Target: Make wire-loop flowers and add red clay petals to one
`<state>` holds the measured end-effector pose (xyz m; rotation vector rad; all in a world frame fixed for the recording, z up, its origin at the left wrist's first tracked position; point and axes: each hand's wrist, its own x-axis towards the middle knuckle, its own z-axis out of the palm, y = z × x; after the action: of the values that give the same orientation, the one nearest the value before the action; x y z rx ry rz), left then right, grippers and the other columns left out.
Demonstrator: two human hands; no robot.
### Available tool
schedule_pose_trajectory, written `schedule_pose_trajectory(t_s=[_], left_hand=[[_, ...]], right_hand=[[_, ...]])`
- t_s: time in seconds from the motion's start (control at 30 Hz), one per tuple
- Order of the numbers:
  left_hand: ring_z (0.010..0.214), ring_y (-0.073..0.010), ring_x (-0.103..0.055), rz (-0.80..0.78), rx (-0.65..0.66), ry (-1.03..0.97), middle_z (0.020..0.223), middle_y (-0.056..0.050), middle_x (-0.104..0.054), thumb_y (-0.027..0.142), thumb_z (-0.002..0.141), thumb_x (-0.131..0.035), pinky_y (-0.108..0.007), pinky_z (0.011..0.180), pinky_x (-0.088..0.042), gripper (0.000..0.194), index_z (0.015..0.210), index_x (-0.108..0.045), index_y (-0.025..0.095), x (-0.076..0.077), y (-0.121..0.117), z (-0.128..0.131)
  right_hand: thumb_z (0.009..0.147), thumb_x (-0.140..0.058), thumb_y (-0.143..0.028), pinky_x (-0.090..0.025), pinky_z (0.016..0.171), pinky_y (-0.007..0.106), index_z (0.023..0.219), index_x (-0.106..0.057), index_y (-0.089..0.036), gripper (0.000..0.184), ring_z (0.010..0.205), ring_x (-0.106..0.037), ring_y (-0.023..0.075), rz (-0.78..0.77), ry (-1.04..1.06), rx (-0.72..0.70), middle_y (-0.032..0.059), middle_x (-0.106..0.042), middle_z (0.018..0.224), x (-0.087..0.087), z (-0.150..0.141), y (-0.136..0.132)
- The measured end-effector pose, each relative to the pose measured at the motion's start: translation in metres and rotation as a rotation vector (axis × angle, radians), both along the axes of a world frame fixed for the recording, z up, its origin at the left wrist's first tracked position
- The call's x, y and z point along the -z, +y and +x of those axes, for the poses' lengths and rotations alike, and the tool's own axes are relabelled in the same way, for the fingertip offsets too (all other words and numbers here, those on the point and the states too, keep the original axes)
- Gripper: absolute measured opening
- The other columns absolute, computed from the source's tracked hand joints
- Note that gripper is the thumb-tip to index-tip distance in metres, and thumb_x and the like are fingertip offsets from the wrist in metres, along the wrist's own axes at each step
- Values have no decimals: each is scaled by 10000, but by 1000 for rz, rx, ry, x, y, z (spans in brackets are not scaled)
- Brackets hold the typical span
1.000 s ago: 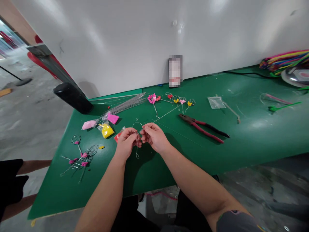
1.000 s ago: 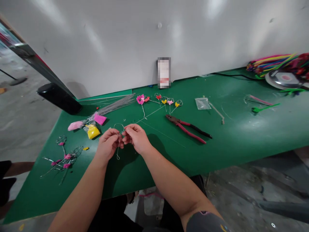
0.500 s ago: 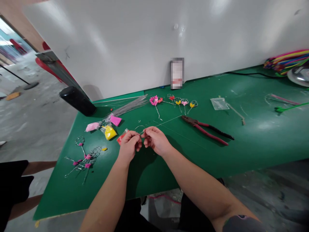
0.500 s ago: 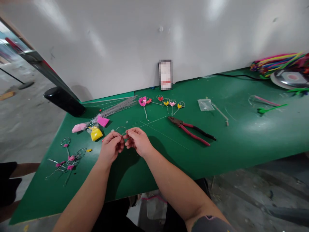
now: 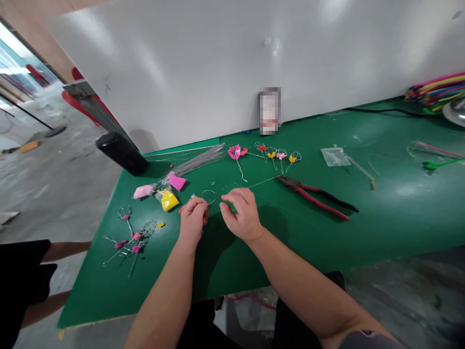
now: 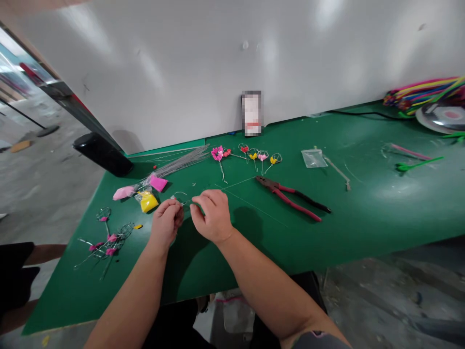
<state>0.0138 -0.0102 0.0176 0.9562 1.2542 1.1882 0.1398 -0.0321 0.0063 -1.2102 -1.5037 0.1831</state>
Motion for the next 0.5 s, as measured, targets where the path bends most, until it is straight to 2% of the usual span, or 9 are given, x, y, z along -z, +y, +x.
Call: schedule_pose_trajectory(t_s=[0.1, 0.23, 0.3, 0.37, 0.5], left_hand=[[351, -39, -302, 52, 21, 62, 397, 78, -362, 212, 602, -542, -167, 334, -193, 128, 514, -457, 176, 3, -1, 0], [352, -42, -290, 97, 29, 114, 385, 82, -331, 210, 614, -536, -174, 339, -202, 160, 488, -442, 179, 7, 0, -1], [344, -40, -284, 116, 27, 145, 378, 85, -329, 211, 623, -531, -175, 337, -207, 152, 495, -455, 180, 9, 1, -2], [341, -41, -297, 137, 39, 200, 374, 84, -347, 209, 629, -528, -174, 336, -224, 130, 510, -482, 181, 10, 1, -2], [317, -42, -324, 138, 80, 252, 372, 88, -386, 205, 637, -523, -167, 324, -246, 58, 588, -538, 179, 10, -2, -2]], right_hand=[[779, -525, -261, -345, 843, 379, 839, -639, -217, 136, 959, -506, 219, -32, -183, 108, 66, -621, 878, 1, 3, 3], [813, -472, -244, -356, 768, 338, 748, -637, -214, 180, 814, -540, 182, -155, -318, 3, 38, -626, 749, 6, 1, 7], [815, -460, -244, -372, 739, 322, 749, -634, -202, 191, 765, -549, 168, -181, -311, -35, 40, -628, 753, 7, 0, 8], [808, -465, -255, -386, 743, 320, 784, -631, -194, 178, 800, -559, 176, -181, -273, -55, 52, -637, 794, 8, -1, 8], [798, -463, -244, -407, 789, 345, 959, -597, -184, 218, 880, -563, 196, -170, -193, -73, 74, -644, 887, 7, 0, 9]])
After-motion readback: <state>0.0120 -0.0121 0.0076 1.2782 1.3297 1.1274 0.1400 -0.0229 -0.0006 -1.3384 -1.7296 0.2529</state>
